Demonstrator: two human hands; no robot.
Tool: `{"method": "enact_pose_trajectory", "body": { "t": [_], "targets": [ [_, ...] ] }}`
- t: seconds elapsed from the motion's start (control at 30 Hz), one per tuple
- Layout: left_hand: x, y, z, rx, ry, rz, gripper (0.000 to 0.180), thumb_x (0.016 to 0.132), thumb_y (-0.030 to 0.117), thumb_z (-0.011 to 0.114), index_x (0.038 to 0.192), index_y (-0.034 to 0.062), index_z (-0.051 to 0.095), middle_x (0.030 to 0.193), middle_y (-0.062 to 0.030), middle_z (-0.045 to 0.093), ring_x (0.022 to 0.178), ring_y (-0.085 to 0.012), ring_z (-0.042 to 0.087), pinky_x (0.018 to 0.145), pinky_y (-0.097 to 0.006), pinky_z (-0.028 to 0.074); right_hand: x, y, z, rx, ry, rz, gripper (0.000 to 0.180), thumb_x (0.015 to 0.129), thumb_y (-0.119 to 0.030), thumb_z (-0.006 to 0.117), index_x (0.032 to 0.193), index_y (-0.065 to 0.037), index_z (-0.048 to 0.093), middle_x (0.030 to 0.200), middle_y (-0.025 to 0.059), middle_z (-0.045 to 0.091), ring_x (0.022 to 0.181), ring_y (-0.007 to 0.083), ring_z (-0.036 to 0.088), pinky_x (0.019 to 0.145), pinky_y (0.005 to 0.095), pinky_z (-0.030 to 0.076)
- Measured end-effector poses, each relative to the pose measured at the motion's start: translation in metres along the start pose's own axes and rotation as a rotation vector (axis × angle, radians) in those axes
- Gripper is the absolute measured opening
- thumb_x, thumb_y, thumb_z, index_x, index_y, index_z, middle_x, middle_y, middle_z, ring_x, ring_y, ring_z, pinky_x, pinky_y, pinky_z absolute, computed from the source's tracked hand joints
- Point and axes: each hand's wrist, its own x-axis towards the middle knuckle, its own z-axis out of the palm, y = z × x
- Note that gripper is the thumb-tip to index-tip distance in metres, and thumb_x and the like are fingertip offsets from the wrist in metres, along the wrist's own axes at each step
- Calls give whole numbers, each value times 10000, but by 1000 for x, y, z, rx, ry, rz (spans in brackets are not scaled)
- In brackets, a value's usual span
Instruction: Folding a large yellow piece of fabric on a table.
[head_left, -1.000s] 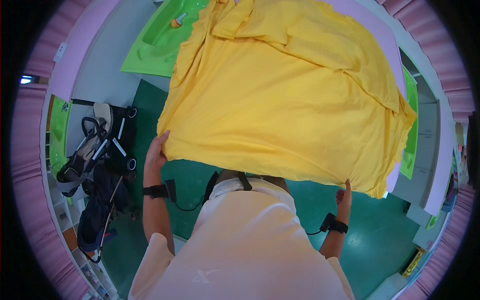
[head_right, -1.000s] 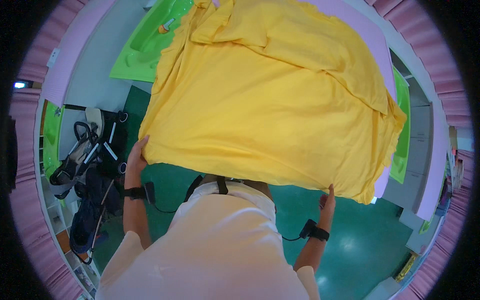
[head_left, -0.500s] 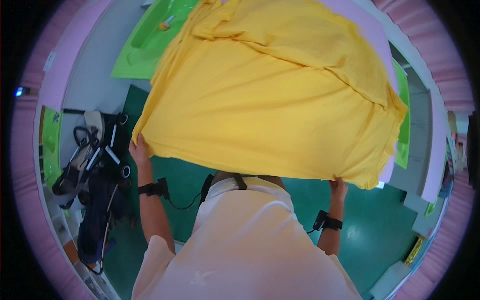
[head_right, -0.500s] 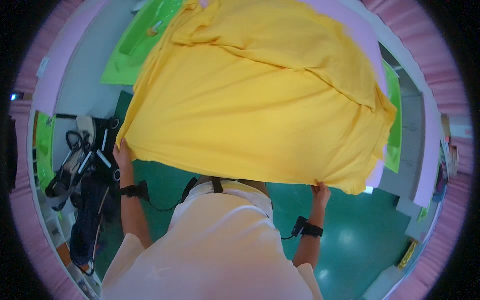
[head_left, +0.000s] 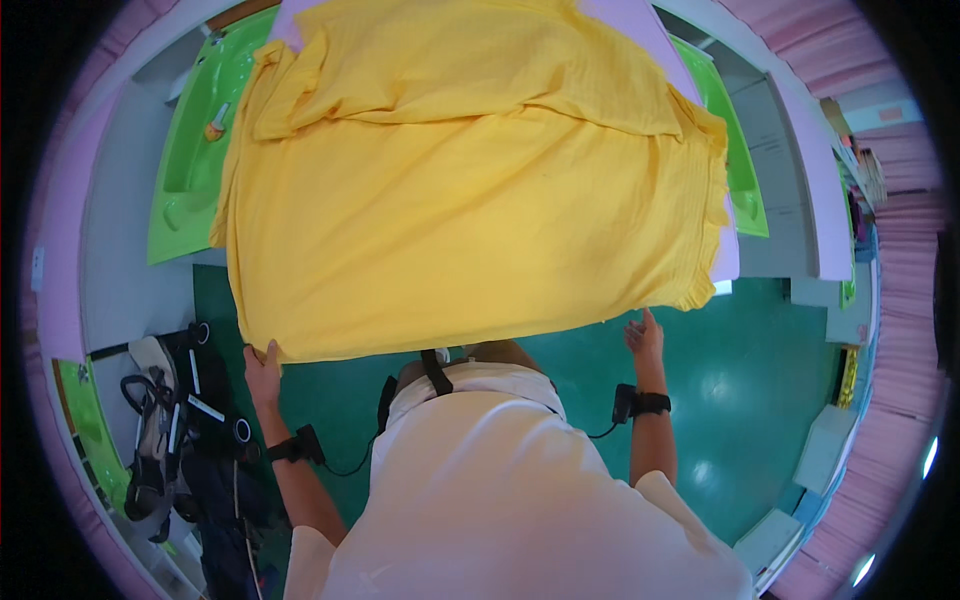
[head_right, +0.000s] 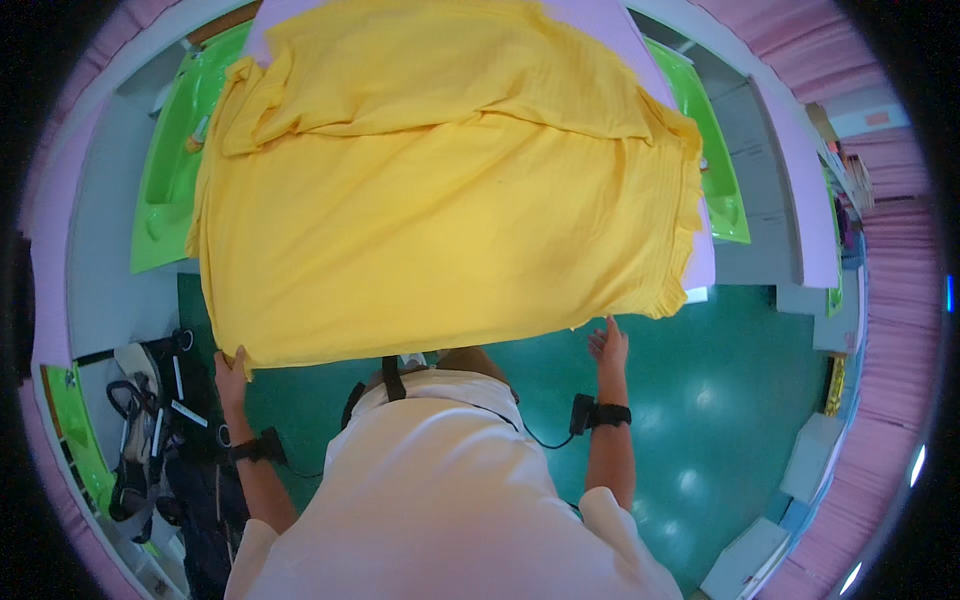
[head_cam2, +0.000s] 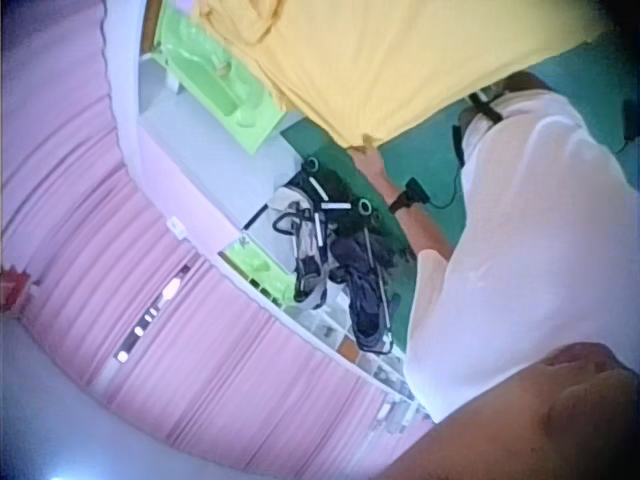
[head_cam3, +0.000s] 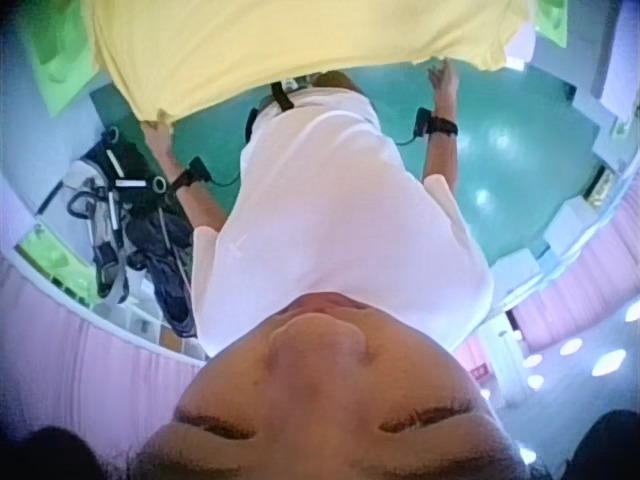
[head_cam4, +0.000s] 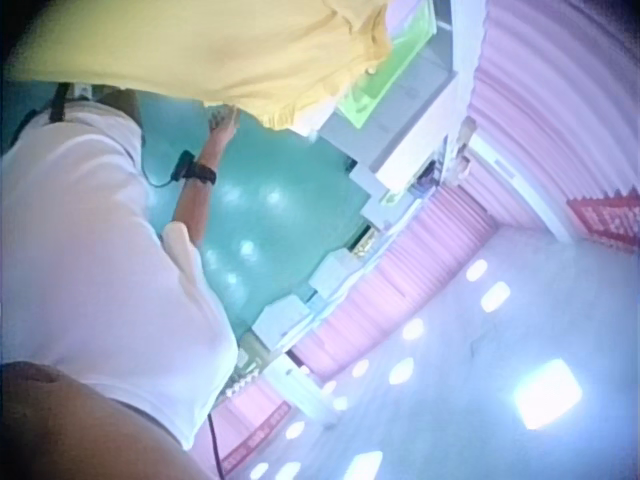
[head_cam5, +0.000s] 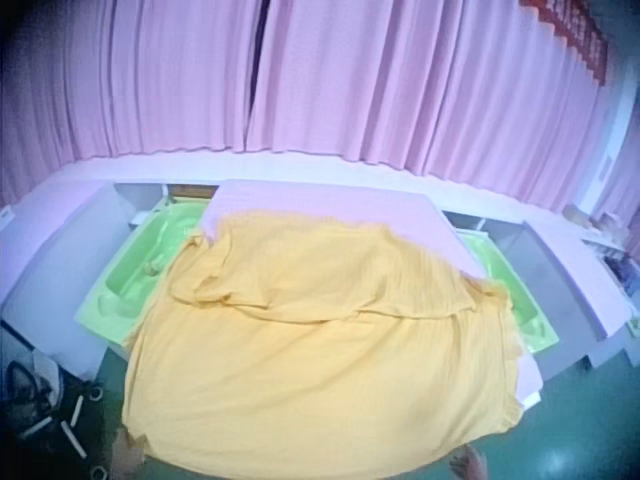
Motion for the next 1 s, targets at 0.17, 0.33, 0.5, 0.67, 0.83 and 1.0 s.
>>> {"method": "enact_pose_trajectory", "body": {
  "t": [0.17, 0.33, 0.5, 0.67, 0.83, 1.0],
  "targets": [
    [11, -12, 3, 34, -72, -27, 522, 825, 373, 599, 1115, -38, 460, 983, -208, 592, 872, -313, 589, 732, -363, 458, 11, -33, 8, -111, 51, -135, 347, 823, -360, 628, 925, -40, 538, 822, 70, 551, 633, 164, 549, 531, 306, 452],
    [5, -28, 18, -222, -59, -24, 441, 828, 337, 630, 1057, -13, 490, 891, -108, 582, 726, -172, 560, 540, -286, 445, 84, -33, -24, -120, -271, -143, 277, 829, -296, 629, 809, -27, 565, 782, 39, 526, 617, 135, 501, 513, 286, 400],
    [-7, -85, 31, -480, -37, -79, 414, 817, 294, 670, 1015, -28, 501, 859, -77, 564, 706, -123, 532, 550, -251, 432, 100, -48, -43, -507, 31, -742, 213, 758, -154, 642, 664, 3, 532, 787, 35, 500, 759, 176, 487, 639, 309, 385],
    [-37, -60, 56, -17, 264, -156, 555, 773, 352, 689, 1098, -33, 455, 931, -208, 551, 816, -330, 553, 707, -401, 463, 143, -96, -96, -212, -5, -781, 281, 714, -172, 685, 859, 6, 522, 854, 82, 496, 800, 220, 490, 718, 328, 407],
    [-83, -37, 68, 474, 448, -60, 700, 745, 391, 683, 1226, -11, 372, 1122, -283, 473, 1014, -449, 452, 843, -499, 416, 134, -132, -72, -595, 24, -617, 417, 720, -239, 735, 910, 37, 486, 823, 109, 565, 657, 158, 520, 573, 287, 432],
    [-114, 14, 102, 399, 422, 17, 771, 736, 391, 692, 1268, -24, 317, 1151, -335, 418, 1042, -468, 432, 848, -503, 418, 152, -148, -104, -436, -280, -309, 302, 775, -229, 681, 890, 23, 560, 667, 32, 556, 517, 127, 483, 489, 256, 391]
  ]
}}
